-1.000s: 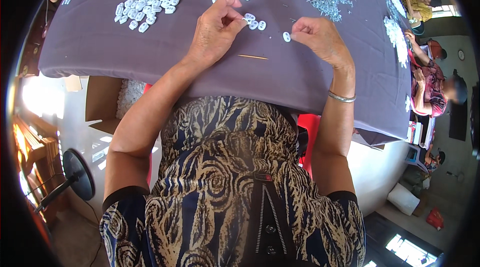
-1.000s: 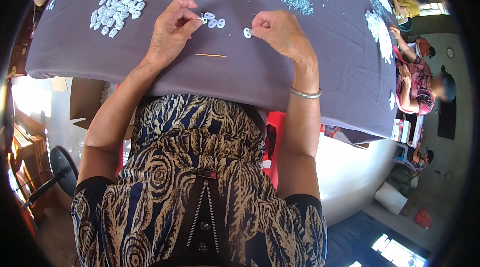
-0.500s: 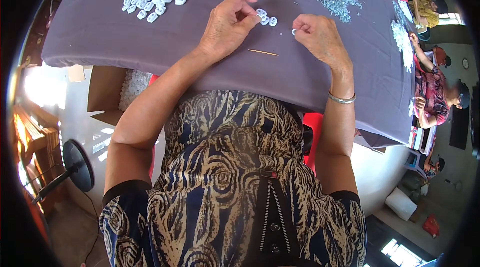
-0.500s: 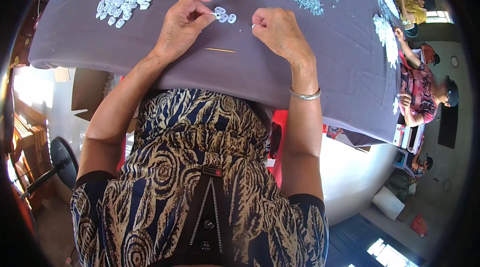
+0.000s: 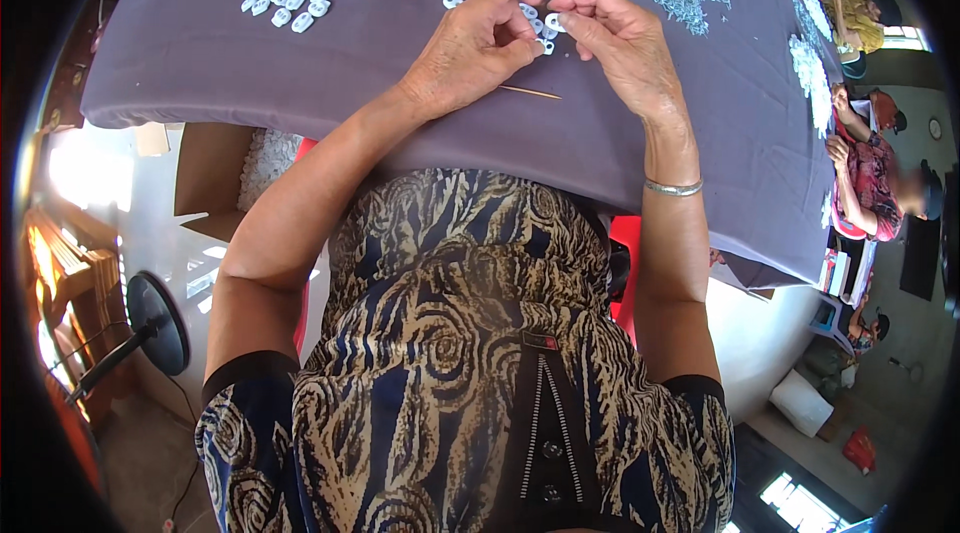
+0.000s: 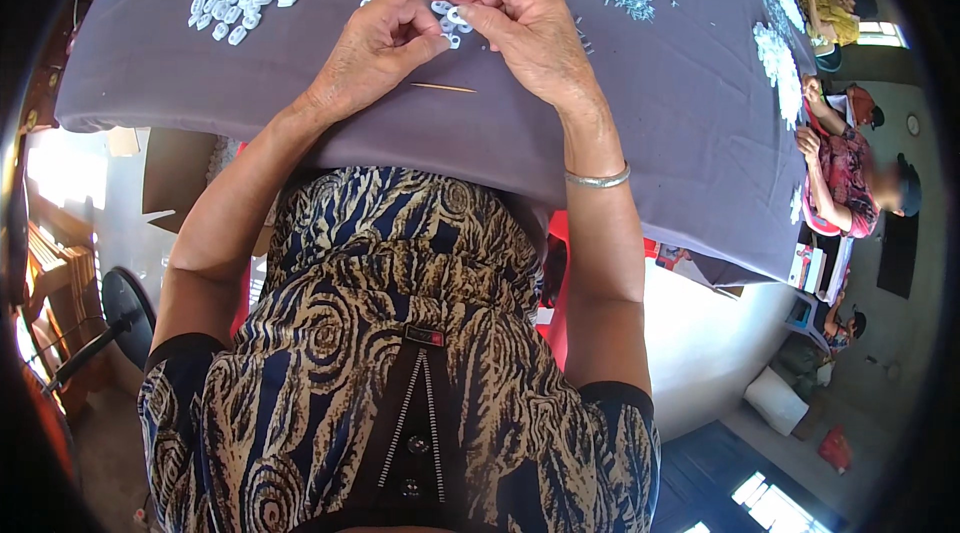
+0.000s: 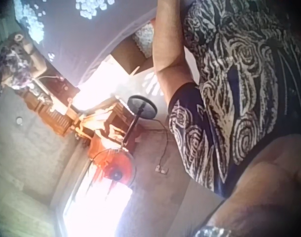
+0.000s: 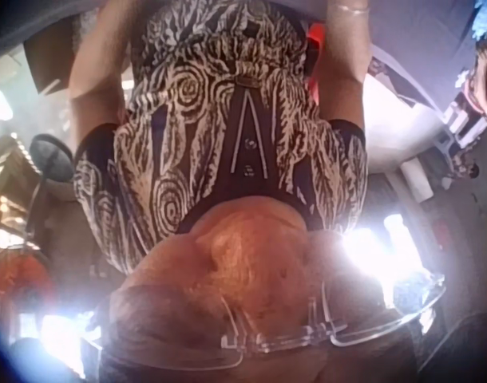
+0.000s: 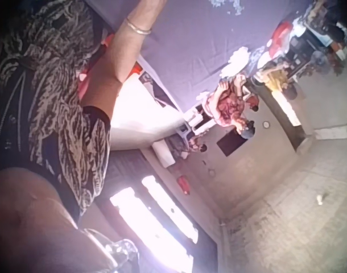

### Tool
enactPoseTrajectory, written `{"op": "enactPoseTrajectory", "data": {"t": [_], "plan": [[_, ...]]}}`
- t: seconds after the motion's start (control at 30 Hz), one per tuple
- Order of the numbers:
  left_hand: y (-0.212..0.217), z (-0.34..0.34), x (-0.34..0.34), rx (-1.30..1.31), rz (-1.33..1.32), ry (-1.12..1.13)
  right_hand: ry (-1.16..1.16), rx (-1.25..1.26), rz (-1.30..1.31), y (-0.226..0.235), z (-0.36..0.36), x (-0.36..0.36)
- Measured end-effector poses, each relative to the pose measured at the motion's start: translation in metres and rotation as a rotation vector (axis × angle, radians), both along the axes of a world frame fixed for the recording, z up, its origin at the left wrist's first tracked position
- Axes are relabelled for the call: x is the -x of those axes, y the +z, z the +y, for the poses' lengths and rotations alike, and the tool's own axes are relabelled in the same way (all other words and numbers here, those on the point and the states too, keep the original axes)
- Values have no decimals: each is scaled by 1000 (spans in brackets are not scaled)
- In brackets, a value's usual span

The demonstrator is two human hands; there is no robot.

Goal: Inspecting and sorting small white plastic parts on a table in a manufacturing environment.

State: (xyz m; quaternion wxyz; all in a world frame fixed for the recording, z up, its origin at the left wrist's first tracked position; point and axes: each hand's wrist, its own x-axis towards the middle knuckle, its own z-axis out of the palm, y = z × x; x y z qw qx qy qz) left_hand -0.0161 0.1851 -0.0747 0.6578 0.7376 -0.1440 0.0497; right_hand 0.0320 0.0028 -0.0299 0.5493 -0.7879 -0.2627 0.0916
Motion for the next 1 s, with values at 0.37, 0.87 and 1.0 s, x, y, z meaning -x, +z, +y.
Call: {"op": "enactPoseTrajectory", "data": {"t": [0.37,0.87,1.0], "plan": [[-1,1,-2,-6,-34,-4,25,45,-9,-4,1,-1],[2,1,0,0,4,18,66,47,20,-5,3,1],[4,2,0,3,33,19,86,29,55,-7,3,-1]]}}
